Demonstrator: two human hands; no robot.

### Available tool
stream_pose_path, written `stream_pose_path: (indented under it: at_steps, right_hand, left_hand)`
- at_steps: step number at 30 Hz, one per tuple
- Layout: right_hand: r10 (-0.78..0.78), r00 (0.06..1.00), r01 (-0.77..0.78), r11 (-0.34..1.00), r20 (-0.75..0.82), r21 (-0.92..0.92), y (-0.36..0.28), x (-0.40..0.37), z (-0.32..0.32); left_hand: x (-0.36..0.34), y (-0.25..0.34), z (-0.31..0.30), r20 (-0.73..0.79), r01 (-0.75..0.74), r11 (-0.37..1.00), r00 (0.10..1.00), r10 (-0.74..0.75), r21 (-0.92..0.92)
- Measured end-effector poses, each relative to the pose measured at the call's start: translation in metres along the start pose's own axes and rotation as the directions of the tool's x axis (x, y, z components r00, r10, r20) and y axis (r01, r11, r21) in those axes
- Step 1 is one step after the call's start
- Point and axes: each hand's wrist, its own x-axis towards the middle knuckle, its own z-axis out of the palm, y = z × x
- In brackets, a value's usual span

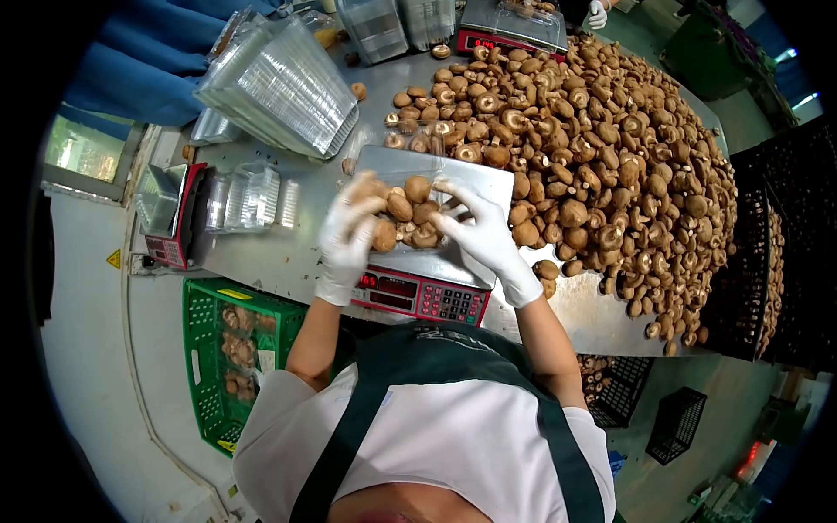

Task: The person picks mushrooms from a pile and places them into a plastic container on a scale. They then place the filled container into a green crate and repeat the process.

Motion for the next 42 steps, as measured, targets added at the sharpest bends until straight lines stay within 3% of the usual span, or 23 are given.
stream_pose_path:
  at_steps: [1,2,5,7,8,9,11,14,16,18,19,21,23,26,27,28,30,31,35,36,38,41,42]
  right_hand:
    - [0.097,0.991,-0.113,0.973,0.088,0.199,-0.006,-0.011,-0.002]
    - [0.027,0.999,-0.042,0.912,0.042,0.408,-0.008,-0.024,0.004]
    - [0.111,0.992,-0.121,0.757,0.056,0.642,0.027,-0.067,-0.01]
    - [0.287,0.956,-0.217,0.823,-0.055,0.524,0.028,-0.096,-0.03]
    - [0.368,0.916,-0.217,0.79,-0.16,0.574,0.034,-0.114,-0.036]
    - [0.386,0.905,-0.229,0.796,-0.178,0.56,0.041,-0.13,-0.048]
    - [0.451,0.782,-0.269,0.867,-0.431,0.419,0.064,-0.173,-0.072]
    - [0.503,0.43,-0.279,0.864,-0.749,0.42,0.092,-0.245,-0.115]
    - [0.439,0.23,-0.392,0.859,-0.869,0.33,0.16,-0.324,-0.162]
    - [0.275,0.082,-0.727,0.674,-0.958,0.131,0.219,-0.396,-0.194]
    - [0.211,0.132,-0.844,0.537,-0.969,0.002,0.215,-0.408,-0.188]
    - [0.207,0.064,-0.993,0.113,-0.976,-0.041,0.209,-0.407,-0.183]
    - [0.185,0.108,-0.983,0.17,-0.977,-0.076,0.195,-0.378,-0.171]
    - [0.246,0.236,-0.852,0.518,-0.94,-0.078,0.2,-0.332,-0.165]
    - [0.183,0.319,-0.779,0.609,-0.93,-0.147,0.184,-0.303,-0.152]
    - [0.26,0.322,-0.733,0.677,-0.911,-0.066,0.151,-0.27,-0.136]
    - [0.13,0.48,-0.517,0.841,-0.867,-0.161,0.162,-0.241,-0.125]
    - [0.082,0.516,-0.557,0.788,-0.853,-0.261,0.152,-0.223,-0.116]
    - [-0.007,0.689,-0.4,0.83,-0.725,-0.389,0.14,-0.173,-0.09]
    - [0.047,0.701,-0.446,0.808,-0.711,-0.386,0.143,-0.164,-0.085]
    - [0.058,0.743,-0.487,0.73,-0.666,-0.48,0.142,-0.147,-0.075]
    - [0.207,0.796,-0.589,0.483,-0.569,-0.648,0.141,-0.133,-0.065]
    - [0.266,0.789,-0.605,0.49,-0.554,-0.627,0.141,-0.13,-0.063]
  left_hand:
    - [-0.001,0.004,0.014,0.108,-0.135,0.99,0.985,0.131,0.028]
    - [-0.005,0.016,0.026,0.284,-0.256,0.955,0.936,0.207,0.147]
    - [-0.027,0.031,0.059,0.511,-0.179,0.982,0.851,0.121,0.065]
    - [-0.024,0.036,0.056,0.545,-0.165,0.986,0.825,0.148,-0.018]
    - [-0.021,0.035,0.051,0.574,-0.091,0.991,0.809,0.129,-0.094]
    - [-0.018,0.038,0.043,0.539,0.004,0.986,0.838,0.086,-0.164]
    - [-0.017,0.019,0.022,0.347,-0.106,0.994,0.933,0.095,0.013]
    - [-0.003,0.002,-0.019,0.019,0.156,0.983,0.987,-0.158,0.099]
    - [0.0,-0.007,-0.037,-0.068,0.18,0.963,0.983,-0.17,0.199]
    - [0.002,-0.012,-0.044,-0.031,0.154,0.947,0.988,-0.152,0.282]
    - [0.004,-0.014,-0.042,-0.026,0.151,0.95,0.988,-0.15,0.275]
    - [0.005,-0.018,-0.035,0.12,0.126,0.893,0.973,-0.196,0.432]
    - [0.005,-0.023,-0.024,0.194,0.092,0.897,0.962,-0.192,0.432]
    - [0.002,-0.041,-0.015,0.242,0.027,0.748,0.938,-0.249,0.664]
    - [-0.003,-0.053,-0.016,0.182,0.139,0.842,0.946,-0.269,0.521]
    - [-0.002,-0.054,-0.018,0.135,0.201,0.868,0.947,-0.29,0.453]
    - [-0.007,-0.063,-0.023,0.057,0.217,0.88,0.963,-0.265,0.422]
    - [-0.009,-0.063,-0.023,0.012,0.268,0.894,0.957,-0.291,0.359]
    - [-0.014,-0.059,-0.021,-0.017,0.345,0.889,0.934,-0.357,0.302]
    - [-0.016,-0.056,-0.019,-0.009,0.338,0.893,0.936,-0.352,0.296]
    - [-0.015,-0.047,-0.019,0.083,0.21,0.845,0.955,-0.286,0.492]
    - [-0.015,-0.027,0.004,0.138,0.127,0.737,0.948,-0.288,0.664]
    - [-0.018,-0.034,0.007,0.154,0.077,0.726,0.957,-0.247,0.684]
